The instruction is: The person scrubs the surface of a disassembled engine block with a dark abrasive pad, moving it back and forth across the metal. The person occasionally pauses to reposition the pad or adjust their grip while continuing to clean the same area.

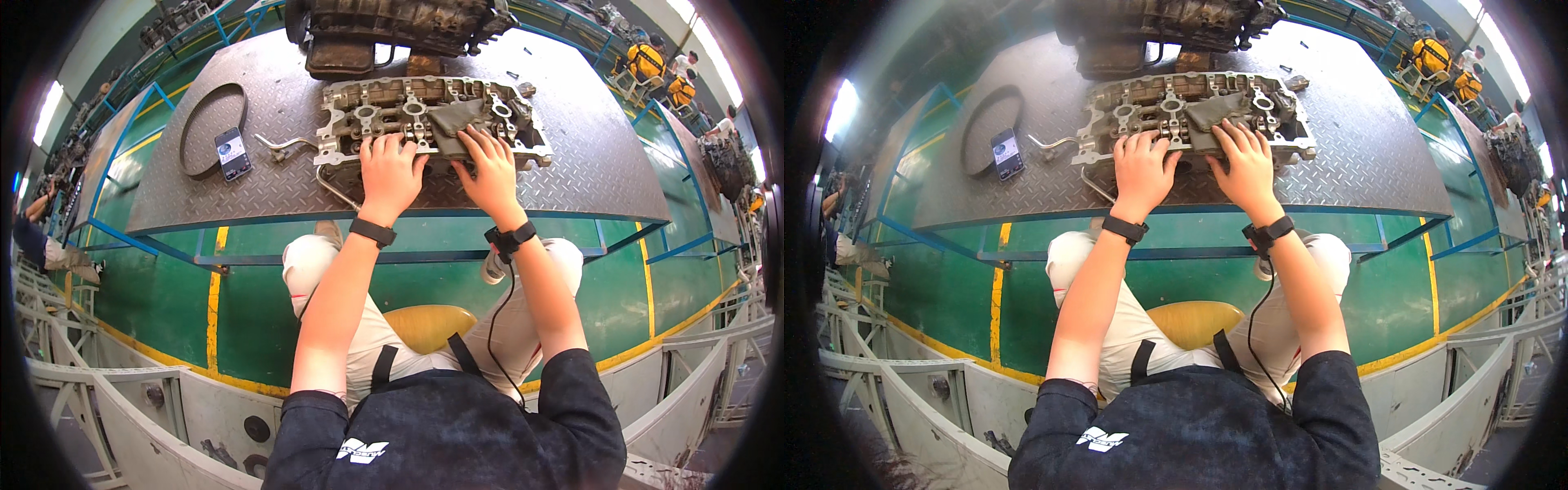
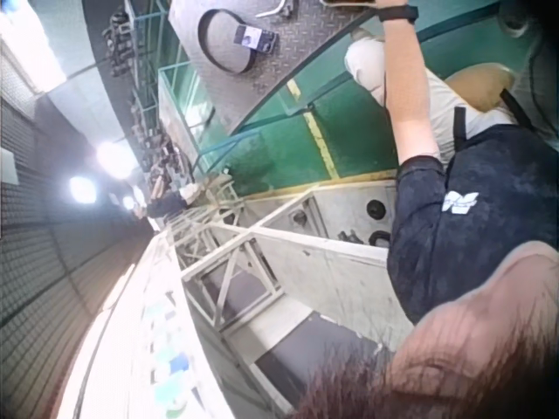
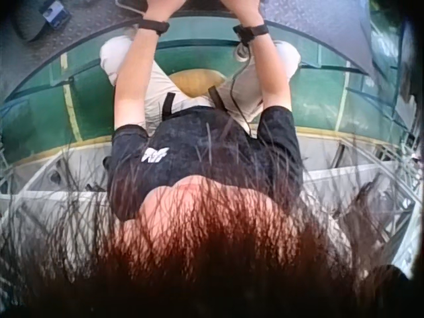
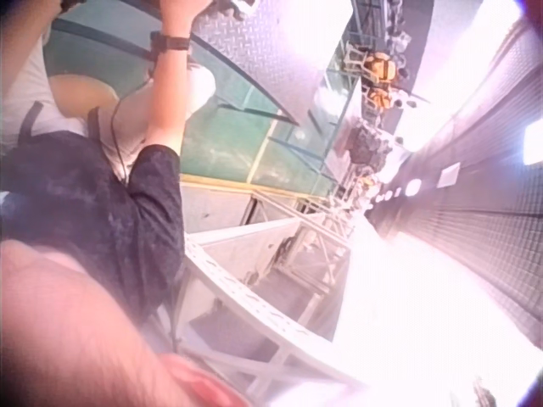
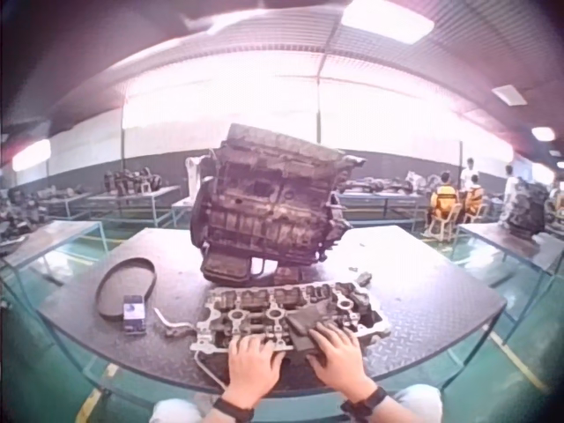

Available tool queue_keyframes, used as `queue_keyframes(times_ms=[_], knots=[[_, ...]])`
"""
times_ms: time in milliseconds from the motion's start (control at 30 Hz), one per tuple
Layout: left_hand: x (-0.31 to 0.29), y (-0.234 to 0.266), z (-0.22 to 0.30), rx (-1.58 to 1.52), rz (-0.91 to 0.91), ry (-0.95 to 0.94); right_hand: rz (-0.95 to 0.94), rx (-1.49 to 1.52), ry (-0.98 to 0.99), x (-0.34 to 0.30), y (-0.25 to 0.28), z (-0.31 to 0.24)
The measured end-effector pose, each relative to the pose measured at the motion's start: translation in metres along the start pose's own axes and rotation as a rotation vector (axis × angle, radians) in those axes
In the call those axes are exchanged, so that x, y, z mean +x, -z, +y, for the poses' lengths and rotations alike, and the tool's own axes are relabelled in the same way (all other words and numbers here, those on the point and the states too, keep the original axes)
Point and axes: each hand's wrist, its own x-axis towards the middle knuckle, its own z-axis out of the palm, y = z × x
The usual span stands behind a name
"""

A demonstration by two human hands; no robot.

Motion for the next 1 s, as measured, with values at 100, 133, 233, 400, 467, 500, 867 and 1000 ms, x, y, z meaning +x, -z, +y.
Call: queue_keyframes(times_ms=[100, 133, 233, 400, 467, 500, 867, 1000], knots=[[0.001, 0.001, 0.002, -0.024, 0.001, 0.016, -0.018, 0.001, -0.012, 0.001, 0.001, -0.001], [0.000, 0.001, 0.003, -0.034, 0.004, 0.022, -0.025, 0.001, -0.022, 0.000, 0.001, -0.002], [0.001, 0.002, 0.006, -0.044, -0.038, 0.064, -0.028, -0.003, -0.036, 0.001, 0.001, -0.003], [0.004, 0.007, 0.013, -0.055, -0.102, 0.104, -0.029, -0.001, -0.062, 0.001, 0.000, -0.004], [0.006, 0.009, 0.015, -0.049, -0.109, 0.116, -0.006, 0.004, -0.053, 0.001, -0.002, -0.004], [0.007, 0.010, 0.016, -0.054, -0.112, 0.121, 0.003, 0.002, -0.048, 0.001, -0.002, -0.004], [0.010, 0.011, 0.017, 0.016, -0.146, 0.093, 0.028, 0.050, -0.113, -0.001, -0.007, -0.009], [0.007, 0.007, 0.014, 0.042, -0.138, 0.075, 0.019, 0.048, -0.104, 0.000, -0.006, -0.009]])
